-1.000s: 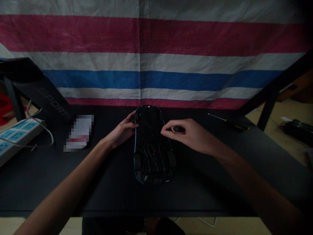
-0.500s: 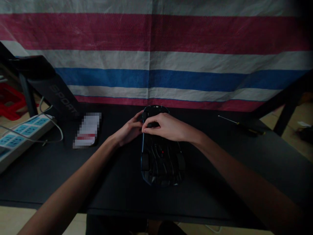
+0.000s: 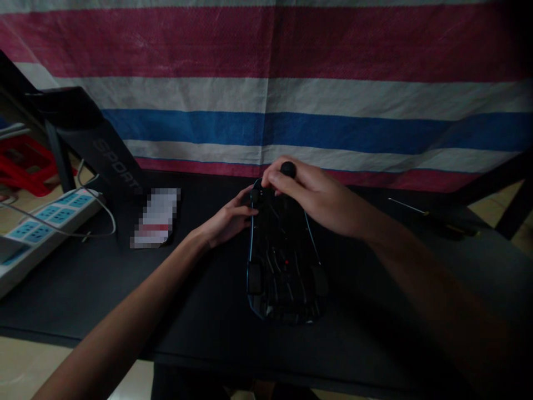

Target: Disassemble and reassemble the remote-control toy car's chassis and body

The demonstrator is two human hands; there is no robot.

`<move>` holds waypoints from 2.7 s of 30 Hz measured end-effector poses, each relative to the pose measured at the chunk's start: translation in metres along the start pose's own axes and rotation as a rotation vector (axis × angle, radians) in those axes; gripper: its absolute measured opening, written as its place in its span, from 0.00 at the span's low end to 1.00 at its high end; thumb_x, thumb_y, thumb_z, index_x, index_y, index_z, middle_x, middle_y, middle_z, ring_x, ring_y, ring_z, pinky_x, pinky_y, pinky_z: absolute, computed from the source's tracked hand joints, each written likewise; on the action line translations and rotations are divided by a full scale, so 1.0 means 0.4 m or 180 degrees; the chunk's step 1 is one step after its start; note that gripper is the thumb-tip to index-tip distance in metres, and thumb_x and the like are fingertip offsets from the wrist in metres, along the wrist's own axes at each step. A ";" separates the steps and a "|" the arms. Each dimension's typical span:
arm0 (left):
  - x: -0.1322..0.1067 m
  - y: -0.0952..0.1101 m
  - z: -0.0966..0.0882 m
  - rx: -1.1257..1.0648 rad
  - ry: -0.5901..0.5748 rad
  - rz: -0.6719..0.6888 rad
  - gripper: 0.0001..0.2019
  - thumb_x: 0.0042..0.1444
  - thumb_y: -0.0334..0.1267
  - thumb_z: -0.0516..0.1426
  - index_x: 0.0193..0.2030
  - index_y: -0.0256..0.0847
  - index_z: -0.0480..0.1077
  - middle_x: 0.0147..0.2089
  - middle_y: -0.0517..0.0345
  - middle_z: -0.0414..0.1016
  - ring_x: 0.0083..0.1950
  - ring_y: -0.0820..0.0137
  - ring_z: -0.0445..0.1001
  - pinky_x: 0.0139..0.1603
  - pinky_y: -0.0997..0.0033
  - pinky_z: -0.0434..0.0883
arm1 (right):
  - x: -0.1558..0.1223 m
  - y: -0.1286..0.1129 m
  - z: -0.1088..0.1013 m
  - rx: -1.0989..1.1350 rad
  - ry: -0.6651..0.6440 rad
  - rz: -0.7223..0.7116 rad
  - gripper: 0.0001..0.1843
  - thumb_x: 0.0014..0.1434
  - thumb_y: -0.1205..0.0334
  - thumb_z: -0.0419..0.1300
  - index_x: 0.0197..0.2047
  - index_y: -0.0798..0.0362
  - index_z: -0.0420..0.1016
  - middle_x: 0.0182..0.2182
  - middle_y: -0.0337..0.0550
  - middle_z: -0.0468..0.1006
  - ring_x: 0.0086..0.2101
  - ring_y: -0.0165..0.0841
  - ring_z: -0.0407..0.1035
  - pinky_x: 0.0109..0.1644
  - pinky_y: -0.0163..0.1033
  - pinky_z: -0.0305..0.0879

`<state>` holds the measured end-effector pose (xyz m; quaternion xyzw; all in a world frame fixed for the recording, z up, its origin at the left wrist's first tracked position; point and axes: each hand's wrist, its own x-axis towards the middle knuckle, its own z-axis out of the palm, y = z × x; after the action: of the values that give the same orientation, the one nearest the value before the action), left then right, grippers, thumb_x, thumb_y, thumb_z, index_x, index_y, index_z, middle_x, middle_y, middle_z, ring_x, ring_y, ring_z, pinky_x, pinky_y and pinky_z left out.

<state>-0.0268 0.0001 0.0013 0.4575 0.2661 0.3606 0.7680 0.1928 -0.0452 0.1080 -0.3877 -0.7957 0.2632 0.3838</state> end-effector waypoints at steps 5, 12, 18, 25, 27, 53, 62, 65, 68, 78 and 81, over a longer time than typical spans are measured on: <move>0.000 0.007 0.004 0.0051 -0.0035 0.0043 0.44 0.59 0.32 0.67 0.81 0.49 0.61 0.74 0.47 0.76 0.70 0.50 0.75 0.73 0.46 0.65 | -0.005 -0.012 0.009 -0.0585 0.0599 -0.0008 0.20 0.81 0.46 0.55 0.40 0.48 0.74 0.36 0.42 0.77 0.43 0.39 0.74 0.51 0.44 0.66; 0.006 -0.006 -0.015 0.0006 -0.0064 0.0053 0.40 0.61 0.32 0.67 0.79 0.51 0.65 0.65 0.51 0.83 0.65 0.53 0.79 0.73 0.46 0.65 | -0.006 -0.024 0.038 -0.0252 0.0110 -0.0054 0.19 0.80 0.47 0.58 0.40 0.49 0.75 0.33 0.38 0.80 0.35 0.34 0.74 0.44 0.41 0.63; -0.001 -0.005 -0.015 0.0009 0.0061 -0.0017 0.44 0.62 0.33 0.66 0.83 0.49 0.58 0.63 0.50 0.83 0.66 0.54 0.78 0.76 0.46 0.63 | -0.008 -0.022 0.051 -0.0131 0.0026 -0.0082 0.17 0.81 0.48 0.58 0.42 0.49 0.75 0.36 0.39 0.83 0.36 0.33 0.76 0.45 0.40 0.64; 0.000 -0.007 -0.012 0.0042 0.0048 0.0092 0.40 0.62 0.32 0.66 0.80 0.50 0.64 0.68 0.49 0.80 0.67 0.52 0.77 0.73 0.46 0.66 | -0.011 -0.025 0.053 -0.0270 -0.0015 -0.0137 0.15 0.81 0.52 0.57 0.41 0.49 0.74 0.36 0.40 0.84 0.38 0.34 0.77 0.47 0.40 0.65; 0.002 -0.006 -0.013 0.0012 0.0057 0.0087 0.38 0.61 0.32 0.67 0.78 0.49 0.66 0.68 0.49 0.81 0.67 0.52 0.77 0.72 0.47 0.67 | -0.012 -0.023 0.055 -0.0406 -0.0037 -0.0159 0.14 0.81 0.54 0.57 0.42 0.49 0.75 0.38 0.41 0.85 0.40 0.35 0.78 0.47 0.40 0.65; 0.014 -0.010 -0.021 -0.0102 -0.0274 0.0281 0.21 0.57 0.36 0.71 0.57 0.43 0.79 0.55 0.51 0.86 0.58 0.55 0.82 0.59 0.60 0.75 | -0.015 -0.082 0.041 -0.1870 -0.0135 -0.0427 0.13 0.82 0.59 0.56 0.58 0.49 0.81 0.41 0.42 0.88 0.40 0.37 0.80 0.43 0.42 0.61; 0.010 -0.008 -0.023 -0.0065 -0.0349 0.0330 0.22 0.60 0.37 0.70 0.61 0.43 0.79 0.58 0.49 0.86 0.63 0.53 0.81 0.62 0.58 0.74 | -0.014 -0.072 0.036 -0.1694 -0.0087 -0.0793 0.12 0.80 0.65 0.56 0.60 0.52 0.78 0.52 0.45 0.87 0.49 0.37 0.80 0.57 0.43 0.65; 0.014 -0.014 -0.033 -0.0039 -0.0326 0.0272 0.21 0.60 0.39 0.70 0.59 0.42 0.80 0.59 0.47 0.85 0.64 0.51 0.80 0.65 0.55 0.74 | -0.012 -0.074 0.036 -0.1910 -0.0127 -0.0570 0.12 0.83 0.57 0.56 0.58 0.49 0.80 0.43 0.43 0.88 0.41 0.37 0.80 0.48 0.43 0.65; 0.017 -0.015 -0.036 -0.0039 -0.0333 0.0262 0.21 0.60 0.40 0.71 0.59 0.43 0.80 0.59 0.48 0.85 0.63 0.52 0.80 0.64 0.55 0.74 | -0.013 -0.079 0.039 -0.2146 -0.0085 -0.0201 0.17 0.83 0.52 0.54 0.55 0.51 0.81 0.34 0.43 0.85 0.35 0.39 0.78 0.41 0.43 0.62; 0.012 -0.010 -0.029 -0.0051 -0.0223 0.0240 0.20 0.61 0.36 0.70 0.60 0.43 0.79 0.56 0.49 0.85 0.58 0.56 0.82 0.61 0.57 0.74 | -0.014 -0.067 0.026 -0.1968 -0.0192 -0.0367 0.16 0.84 0.52 0.53 0.56 0.51 0.79 0.37 0.42 0.85 0.37 0.37 0.78 0.45 0.43 0.62; 0.011 -0.005 -0.024 -0.0093 -0.0265 0.0285 0.22 0.59 0.36 0.71 0.60 0.45 0.79 0.55 0.51 0.86 0.59 0.55 0.81 0.59 0.59 0.75 | -0.017 -0.070 0.033 -0.1898 -0.0051 -0.0488 0.12 0.81 0.59 0.54 0.54 0.53 0.78 0.39 0.44 0.84 0.39 0.38 0.77 0.48 0.44 0.63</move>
<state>-0.0306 0.0077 -0.0051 0.4723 0.2079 0.3791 0.7681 0.1732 -0.0682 0.1179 -0.4200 -0.8677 -0.0086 0.2656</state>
